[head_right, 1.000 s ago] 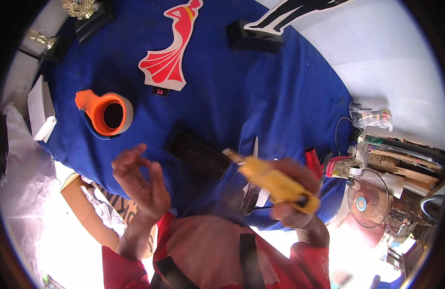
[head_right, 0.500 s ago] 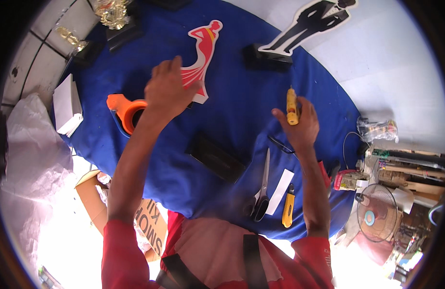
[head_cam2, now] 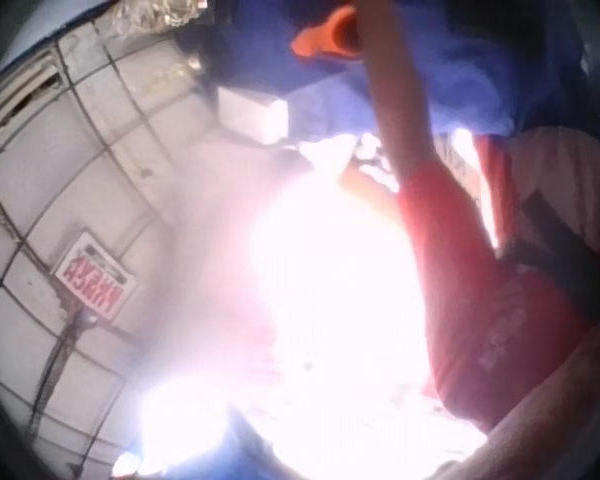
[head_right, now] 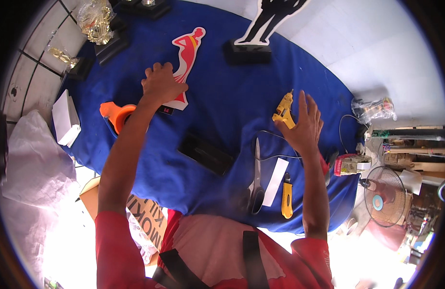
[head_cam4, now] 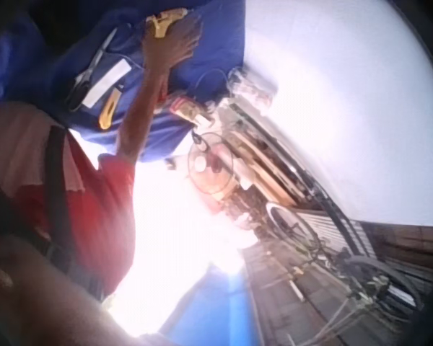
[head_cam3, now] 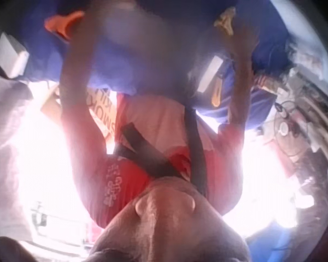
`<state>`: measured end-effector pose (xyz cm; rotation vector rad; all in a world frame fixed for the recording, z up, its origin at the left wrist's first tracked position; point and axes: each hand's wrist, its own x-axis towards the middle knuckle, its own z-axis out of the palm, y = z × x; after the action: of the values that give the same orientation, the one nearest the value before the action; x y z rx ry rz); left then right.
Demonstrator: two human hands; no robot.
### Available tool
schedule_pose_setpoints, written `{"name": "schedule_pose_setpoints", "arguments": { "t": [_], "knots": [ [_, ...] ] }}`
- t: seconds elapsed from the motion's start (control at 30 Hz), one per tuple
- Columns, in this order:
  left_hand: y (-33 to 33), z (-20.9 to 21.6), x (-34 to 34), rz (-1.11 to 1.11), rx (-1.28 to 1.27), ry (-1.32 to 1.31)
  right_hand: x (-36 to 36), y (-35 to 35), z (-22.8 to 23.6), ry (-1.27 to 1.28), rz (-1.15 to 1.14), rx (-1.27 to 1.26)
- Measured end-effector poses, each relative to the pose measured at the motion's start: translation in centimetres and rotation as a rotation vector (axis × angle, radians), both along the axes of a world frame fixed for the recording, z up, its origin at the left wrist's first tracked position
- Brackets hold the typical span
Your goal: The person uses a hot glue gun to attach a red and white female figure cutout to a black rectangular base. They then pick up a similar male figure cutout already attached to a base and place both trophies on a shelf among other trophies.
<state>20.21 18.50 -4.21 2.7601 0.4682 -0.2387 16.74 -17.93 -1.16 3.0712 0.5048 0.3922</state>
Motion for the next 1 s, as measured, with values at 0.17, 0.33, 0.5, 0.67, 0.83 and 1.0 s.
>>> {"name": "schedule_pose_setpoints", "arguments": {
  "t": [0.17, 0.33, 0.5, 0.67, 0.83, 1.0],
  "knots": [
    [-0.5, -0.4, 0.4, 0.048, -0.024, 0.021, -2.4, 6.9, -1.7, 0.508, 0.749, 0.403],
    [0.0, -0.7, -0.3, 0.028, -0.059, -0.018, 1.3, 0.7, 5.9, 0.311, 0.347, 0.824],
    [0.5, -1.0, -0.8, 0.032, -0.088, 0.064, 2.5, -7.7, 19.3, -0.642, 0.116, 0.999],
    [0.1, 1.8, -2.1, 0.026, -0.014, -0.029, -2.4, -0.6, 10.1, 0.008, -0.009, 0.995],
    [-3.3, 7.7, -5.0, -0.256, -0.34, -0.551, -3.5, 9.4, 5.0, 0.678, 0.228, 1.585],
    [-6.3, 9.2, -8.8, -0.683, -0.624, -0.824, -3.5, 12.8, 4.9, 0.499, 0.439, 1.645]
  ]
}}
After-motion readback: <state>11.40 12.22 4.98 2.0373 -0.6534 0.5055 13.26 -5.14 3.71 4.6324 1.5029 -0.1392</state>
